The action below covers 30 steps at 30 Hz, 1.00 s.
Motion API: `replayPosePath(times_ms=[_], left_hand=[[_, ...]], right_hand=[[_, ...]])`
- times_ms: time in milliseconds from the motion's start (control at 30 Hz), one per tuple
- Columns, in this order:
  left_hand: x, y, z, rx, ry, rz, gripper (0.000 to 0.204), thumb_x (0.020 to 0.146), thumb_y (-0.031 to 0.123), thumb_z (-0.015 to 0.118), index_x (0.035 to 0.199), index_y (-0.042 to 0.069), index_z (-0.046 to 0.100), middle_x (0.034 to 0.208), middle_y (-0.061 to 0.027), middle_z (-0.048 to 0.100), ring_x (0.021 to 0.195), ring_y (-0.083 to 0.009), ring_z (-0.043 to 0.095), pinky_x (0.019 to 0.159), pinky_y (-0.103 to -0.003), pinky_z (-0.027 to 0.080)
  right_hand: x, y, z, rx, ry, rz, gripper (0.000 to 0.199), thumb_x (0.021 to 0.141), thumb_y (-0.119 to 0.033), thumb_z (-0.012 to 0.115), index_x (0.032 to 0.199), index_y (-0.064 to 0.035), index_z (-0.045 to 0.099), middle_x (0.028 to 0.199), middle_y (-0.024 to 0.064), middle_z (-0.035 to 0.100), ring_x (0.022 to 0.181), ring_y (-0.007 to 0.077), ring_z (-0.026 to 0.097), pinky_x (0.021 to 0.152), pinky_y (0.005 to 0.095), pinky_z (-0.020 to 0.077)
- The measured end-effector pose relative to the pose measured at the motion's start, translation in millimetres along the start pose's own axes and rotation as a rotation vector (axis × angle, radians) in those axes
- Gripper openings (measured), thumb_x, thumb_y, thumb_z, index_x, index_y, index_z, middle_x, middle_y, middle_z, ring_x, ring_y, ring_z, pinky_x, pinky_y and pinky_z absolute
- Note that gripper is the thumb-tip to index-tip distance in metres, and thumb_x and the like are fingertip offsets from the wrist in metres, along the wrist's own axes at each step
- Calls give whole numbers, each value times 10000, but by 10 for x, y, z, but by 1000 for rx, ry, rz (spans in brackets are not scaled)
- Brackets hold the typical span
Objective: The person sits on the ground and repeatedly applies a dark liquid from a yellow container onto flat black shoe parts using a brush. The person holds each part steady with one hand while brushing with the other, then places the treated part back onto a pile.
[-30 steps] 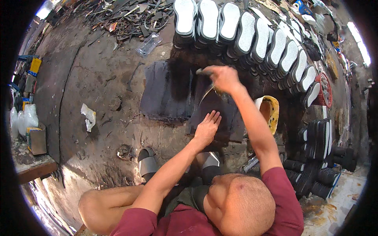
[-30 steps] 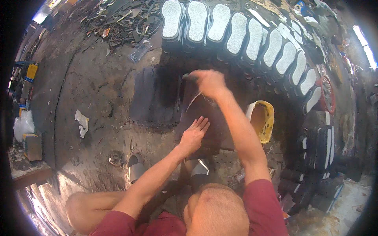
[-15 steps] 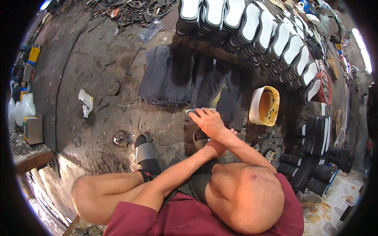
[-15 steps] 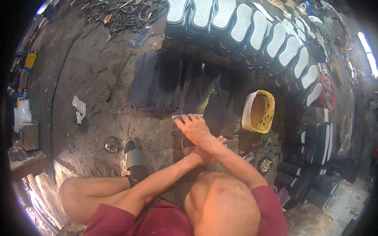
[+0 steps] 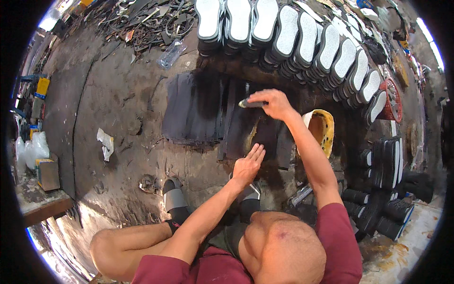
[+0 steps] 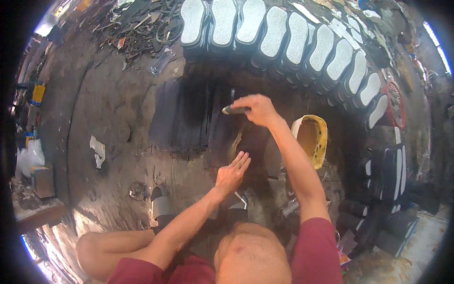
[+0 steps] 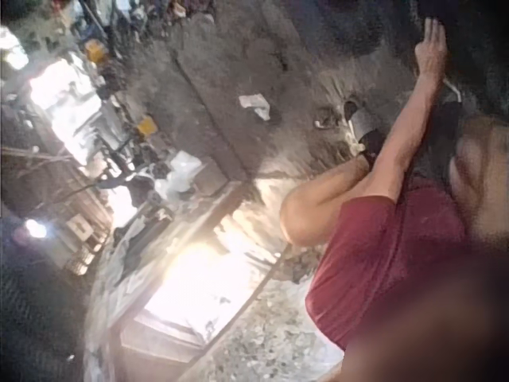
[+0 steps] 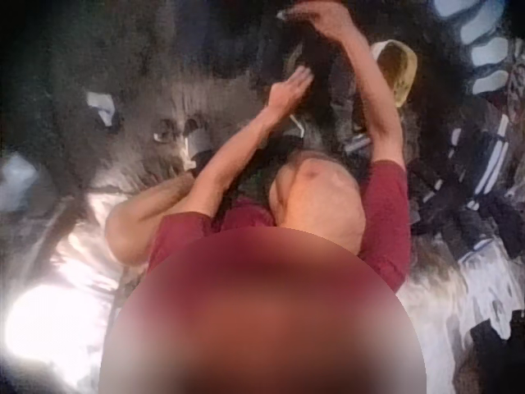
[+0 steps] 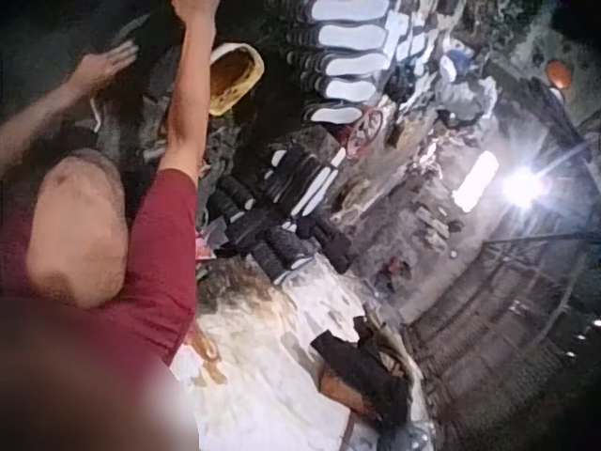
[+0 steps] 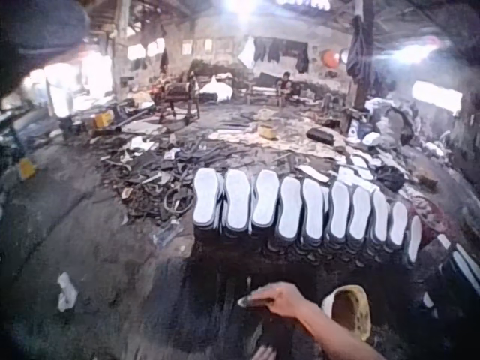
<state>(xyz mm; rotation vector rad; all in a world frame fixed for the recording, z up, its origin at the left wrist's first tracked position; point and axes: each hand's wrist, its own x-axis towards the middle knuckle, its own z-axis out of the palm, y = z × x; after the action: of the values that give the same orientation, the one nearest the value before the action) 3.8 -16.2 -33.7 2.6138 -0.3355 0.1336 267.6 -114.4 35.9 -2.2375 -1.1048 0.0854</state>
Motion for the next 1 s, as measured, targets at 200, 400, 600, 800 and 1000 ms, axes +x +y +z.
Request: replayPosePath(times_ms=[200,400,600,800,1000], left_hand=[[-40,-97,-11,1,-32,39,599,845,-18,630,1426,125,634,1559,-45,570,1439,-185,542,790,-342,644],[29,-214,-195,-112,-43,61,562,871,17,659,1413,166,648,1520,-19,606,1390,-195,588,883,-365,633],[80,-236,-328,-114,-140,108,661,808,-55,622,1441,133,613,1565,-41,561,1442,-196,535,958,-361,612],[111,-231,-374,-136,-156,79,709,800,-80,604,1475,134,575,1583,-65,533,1468,-241,497,975,-398,602],[231,-170,-439,-152,-179,14,860,733,-80,689,1543,127,488,1635,-60,470,1513,-236,438,1019,-383,583]], right_hand=[[439,393,61,-72,-217,-469,494,742,20,662,1094,-283,831,1102,56,785,1067,300,723,883,458,580],[-467,113,-517,-213,-247,435,414,825,-94,714,1173,-301,797,1120,96,784,1097,349,715,943,506,565],[-1238,-205,-150,-94,-292,453,391,887,-104,696,1268,-188,728,1149,132,767,1065,375,721,912,473,568],[-1270,-477,-134,-136,-73,731,390,931,-174,682,1316,-182,619,1092,191,753,1032,437,709,851,535,559],[-903,-158,-169,-258,77,474,343,940,-239,681,1278,-226,625,965,187,765,912,444,727,768,569,560]])
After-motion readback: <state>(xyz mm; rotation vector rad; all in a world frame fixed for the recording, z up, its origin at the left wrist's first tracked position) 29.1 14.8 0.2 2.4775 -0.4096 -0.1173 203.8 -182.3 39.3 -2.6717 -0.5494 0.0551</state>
